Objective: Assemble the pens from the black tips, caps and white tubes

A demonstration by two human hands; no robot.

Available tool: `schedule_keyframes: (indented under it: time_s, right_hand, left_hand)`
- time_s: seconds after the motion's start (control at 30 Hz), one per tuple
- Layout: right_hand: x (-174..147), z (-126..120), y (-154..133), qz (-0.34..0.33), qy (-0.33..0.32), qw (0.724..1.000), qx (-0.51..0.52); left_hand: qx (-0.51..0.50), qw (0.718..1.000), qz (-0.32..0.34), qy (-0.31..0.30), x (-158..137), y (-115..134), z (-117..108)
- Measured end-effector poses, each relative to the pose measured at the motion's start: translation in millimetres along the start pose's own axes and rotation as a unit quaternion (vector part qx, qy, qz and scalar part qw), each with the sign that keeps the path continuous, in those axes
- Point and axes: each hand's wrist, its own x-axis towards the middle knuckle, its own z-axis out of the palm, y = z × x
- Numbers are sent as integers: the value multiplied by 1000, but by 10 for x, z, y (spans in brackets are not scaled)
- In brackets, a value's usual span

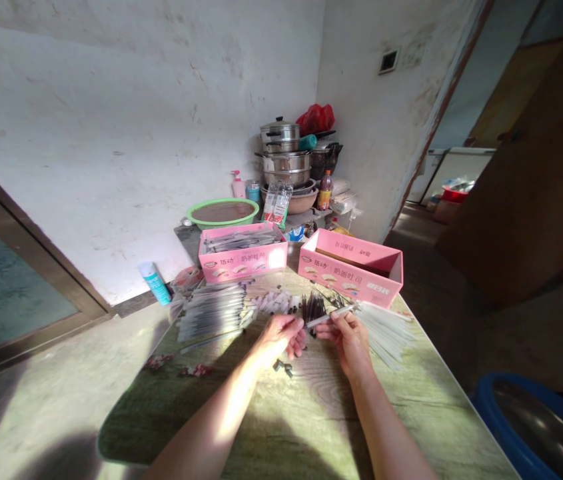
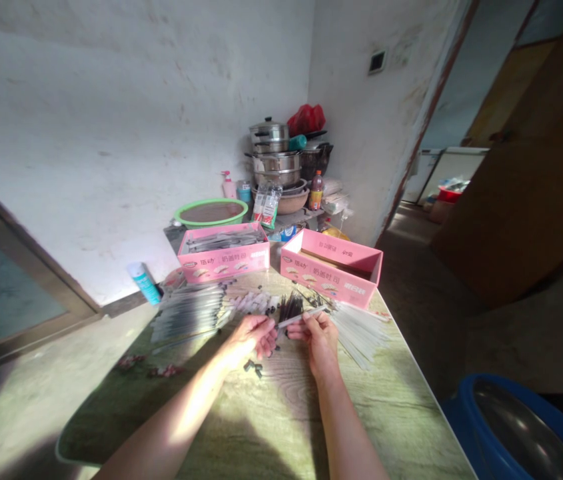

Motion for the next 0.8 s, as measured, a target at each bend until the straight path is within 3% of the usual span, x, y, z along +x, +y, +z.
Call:
schedule_keyframes:
  time_s: [0.3, 0.53, 0.7, 0.8]
  right_hand:
    - [5, 0, 10, 1, -3, 1000, -7]
    - [0, 3, 7, 1, 1, 1000, -1]
    - [11, -13, 19, -2, 2, 1000, 0]
    - [11, -13, 19, -1, 1, 1000, 1]
  left_hand:
    - [-23, 998, 49, 30, 24, 0, 13]
    - [51, 998, 7, 33, 29, -50, 6]
    - [15, 998, 48, 32, 36, -36, 1]
    - [16, 998, 29, 52, 8, 10, -5]
